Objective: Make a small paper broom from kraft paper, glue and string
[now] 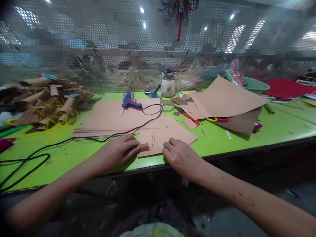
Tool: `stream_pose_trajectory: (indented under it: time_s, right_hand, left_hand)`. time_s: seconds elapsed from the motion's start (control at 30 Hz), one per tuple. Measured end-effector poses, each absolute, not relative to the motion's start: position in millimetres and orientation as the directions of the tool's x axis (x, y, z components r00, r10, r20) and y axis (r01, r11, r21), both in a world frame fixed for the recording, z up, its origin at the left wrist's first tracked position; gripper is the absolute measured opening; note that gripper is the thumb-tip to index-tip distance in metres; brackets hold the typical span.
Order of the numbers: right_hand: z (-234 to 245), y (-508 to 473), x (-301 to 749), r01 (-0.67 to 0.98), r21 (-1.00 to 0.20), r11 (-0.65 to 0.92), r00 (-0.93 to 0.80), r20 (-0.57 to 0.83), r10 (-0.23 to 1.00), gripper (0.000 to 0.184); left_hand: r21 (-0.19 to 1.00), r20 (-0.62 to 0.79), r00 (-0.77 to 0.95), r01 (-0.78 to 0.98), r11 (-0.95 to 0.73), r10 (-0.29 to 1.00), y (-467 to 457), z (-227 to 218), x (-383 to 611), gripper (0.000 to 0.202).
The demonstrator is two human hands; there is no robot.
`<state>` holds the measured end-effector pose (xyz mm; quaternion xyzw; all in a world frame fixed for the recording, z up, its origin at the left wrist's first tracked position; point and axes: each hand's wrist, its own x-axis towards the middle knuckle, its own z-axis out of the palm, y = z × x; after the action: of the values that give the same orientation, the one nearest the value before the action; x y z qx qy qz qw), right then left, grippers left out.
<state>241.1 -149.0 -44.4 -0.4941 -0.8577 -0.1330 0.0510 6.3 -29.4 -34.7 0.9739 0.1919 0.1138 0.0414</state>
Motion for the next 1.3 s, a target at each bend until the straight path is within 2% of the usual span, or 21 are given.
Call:
stream_pose_trajectory:
  time_s: [0.2, 0.4, 0.63, 0.83, 0.97, 1.1, 1.2, 1.3]
  right_hand:
    - [-40.6, -149.0, 240.8, 0.855, 0.171, 0.49, -0.518, 0.223, 0.826, 0.029]
    - [-40.3, -151.2, 240.8, 0.851, 0.165, 0.499, -0.525, 0.228, 0.82, 0.026]
    - [-41.4, -152.2, 238.6, 0.857, 0.166, 0.488, -0.513, 0.192, 0.836, 0.02]
    - [-42.1, -149.8, 241.3, 0.863, 0.159, 0.479, -0.5, 0.14, 0.855, 0.018]
    - [-29.6, -150.4, 243.2, 0.861, 0.041, 0.507, -0.508, 0.117, 0.854, 0.018]
    - [-15.8, -135.4, 238.0, 0.835, -0.102, 0.54, -0.516, 0.195, 0.834, 0.017]
    - [-16.5, -112.8, 228.8, 0.806, -0.128, 0.578, -0.538, 0.248, 0.806, 0.018]
    - [-20.2, -94.6, 219.7, 0.793, -0.149, 0.591, -0.563, 0.193, 0.804, 0.013]
  left_hand:
    - [0.075, 0.207, 0.901, 0.373, -0.925, 0.38, -28.7, -38.9, 2.5, 0.032]
    - [0.02, 0.207, 0.912, 0.357, -0.934, 0.353, -32.8, -38.9, 2.2, 0.031]
    - [0.055, 0.277, 0.902, 0.33, -0.942, 0.332, -36.0, -45.2, -2.4, 0.029]
    - [0.095, 0.269, 0.894, 0.345, -0.934, 0.358, -36.4, -47.4, -2.1, 0.032]
    - [0.076, 0.24, 0.9, 0.357, -0.931, 0.364, -35.3, -49.3, -2.6, 0.028]
    - [0.054, 0.264, 0.897, 0.353, -0.934, 0.354, -35.3, -52.3, -3.7, 0.026]
    - [0.05, 0.281, 0.89, 0.36, -0.932, 0.359, -37.1, -53.5, -4.1, 0.024]
    - [0.043, 0.285, 0.886, 0.369, -0.929, 0.365, -39.2, -53.3, -3.9, 0.024]
